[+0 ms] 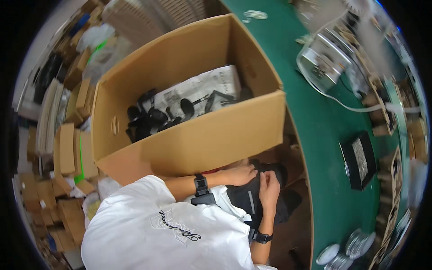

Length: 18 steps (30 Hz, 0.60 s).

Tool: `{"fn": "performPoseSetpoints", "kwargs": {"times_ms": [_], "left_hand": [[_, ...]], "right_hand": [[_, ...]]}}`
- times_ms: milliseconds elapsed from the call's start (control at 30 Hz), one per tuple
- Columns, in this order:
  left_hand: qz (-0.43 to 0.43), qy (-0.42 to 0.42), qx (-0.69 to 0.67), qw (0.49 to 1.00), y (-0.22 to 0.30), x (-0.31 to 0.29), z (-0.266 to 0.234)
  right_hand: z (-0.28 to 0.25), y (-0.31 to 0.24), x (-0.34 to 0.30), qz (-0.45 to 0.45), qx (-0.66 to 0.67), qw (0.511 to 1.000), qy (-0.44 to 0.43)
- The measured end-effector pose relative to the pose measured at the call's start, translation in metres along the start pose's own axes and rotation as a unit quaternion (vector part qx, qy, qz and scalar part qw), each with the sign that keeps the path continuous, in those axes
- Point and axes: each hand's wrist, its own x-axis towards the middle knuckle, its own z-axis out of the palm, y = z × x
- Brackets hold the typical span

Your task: Assembling plastic components with metal circular plates using an electric screwdriver on an electronics assembly line.

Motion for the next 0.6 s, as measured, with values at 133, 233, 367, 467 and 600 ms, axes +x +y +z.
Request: {"fn": "performPoseSetpoints", "kwargs": {"times_ms": [133, 233, 367, 467, 600], "left_hand": [[-0.036, 0.041, -0.081, 0.995, -0.011, 0.008, -0.01], [-0.054, 0.052, -0.083, 0.994, -0.018, 0.002, -0.027], [-0.061, 0.059, -0.154, 0.984, -0.049, 0.025, -0.008], [-0.028, 0.069, -0.237, 0.969, -0.044, 0.032, 0.009], [0.017, 0.085, -0.179, 0.98, -0.017, 0.024, -0.003]], "right_hand": [[0.017, -0.007, 0.014, -0.021, 0.014, 0.999, 0.024], [0.016, -0.01, 0.026, -0.043, -0.037, 0.998, -0.021], [-0.002, -0.008, 0.021, 0.018, -0.007, 0.999, -0.041], [-0.027, -0.009, 0.004, 0.062, -0.009, 0.996, -0.056], [-0.038, -0.012, -0.011, 0.105, 0.041, 0.993, -0.03]]}}
